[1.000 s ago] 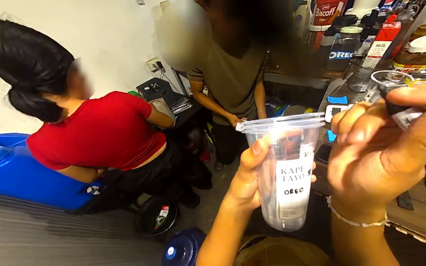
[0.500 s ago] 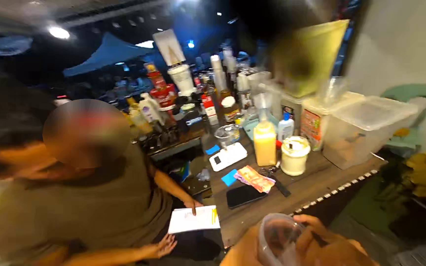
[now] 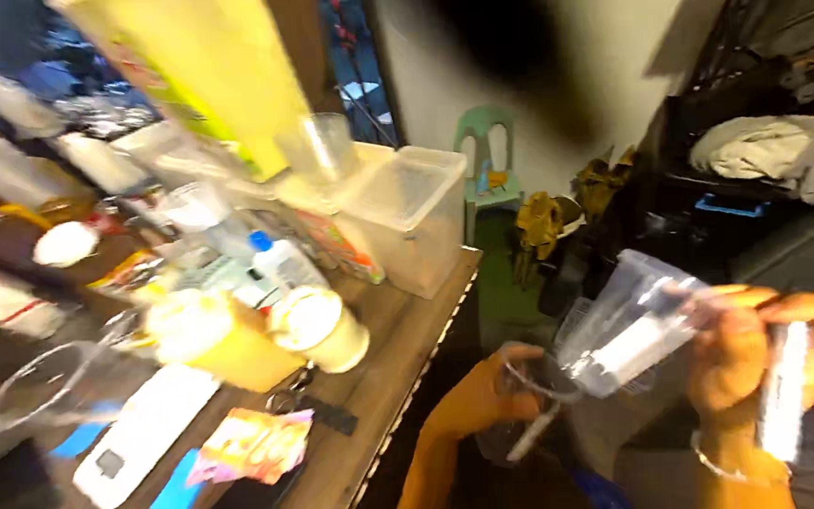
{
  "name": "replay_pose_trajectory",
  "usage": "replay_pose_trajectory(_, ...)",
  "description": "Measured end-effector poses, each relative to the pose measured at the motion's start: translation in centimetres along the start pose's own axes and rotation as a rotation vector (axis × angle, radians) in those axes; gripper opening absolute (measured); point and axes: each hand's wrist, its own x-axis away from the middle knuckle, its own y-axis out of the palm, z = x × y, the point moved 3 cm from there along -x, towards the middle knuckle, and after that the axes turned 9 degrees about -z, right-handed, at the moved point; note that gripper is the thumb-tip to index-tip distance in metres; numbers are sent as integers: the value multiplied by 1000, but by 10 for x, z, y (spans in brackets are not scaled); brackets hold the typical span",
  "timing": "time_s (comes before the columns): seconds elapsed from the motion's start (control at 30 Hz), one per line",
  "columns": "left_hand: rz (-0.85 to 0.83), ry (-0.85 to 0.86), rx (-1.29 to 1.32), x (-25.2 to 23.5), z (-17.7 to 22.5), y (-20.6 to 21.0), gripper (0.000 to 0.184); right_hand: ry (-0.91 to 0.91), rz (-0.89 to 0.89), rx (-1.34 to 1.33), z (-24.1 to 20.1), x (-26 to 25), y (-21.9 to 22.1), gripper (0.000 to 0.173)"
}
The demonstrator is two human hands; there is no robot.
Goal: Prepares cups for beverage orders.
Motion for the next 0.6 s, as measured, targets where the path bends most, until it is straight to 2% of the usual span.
replay_pose_trajectory(0.03,55,39,98,-31,-11,-12,91,-21,75,-28,21,-12,-23,18)
replay_pose_trajectory(0.1,216,159,286,-98,-27,-35,88,-56,64,-128,58,-37,-57,17)
replay_pose_trajectory(0.17,375,266,450,-169,-24,-50,90,-43,-96,-183,87,-67,-62,22)
replay_pose_trajectory(0.23,469,313,546,-243,-11,-63,86,-20,-248,-117,124,-89,-53,27)
replay_pose_trajectory(0.37,543,304,783,-356,-6,-88,78,-11,-350,29,194,-133,-58,30)
replay_pose_trajectory(0.5,559,250,763,-425,-2,-123,82,71,-423,17,249,-182,-56,36)
replay_pose_trajectory(0.6,409,213,738,-458,-3,-158,79,91,-297,-45,297,-211,-35,31)
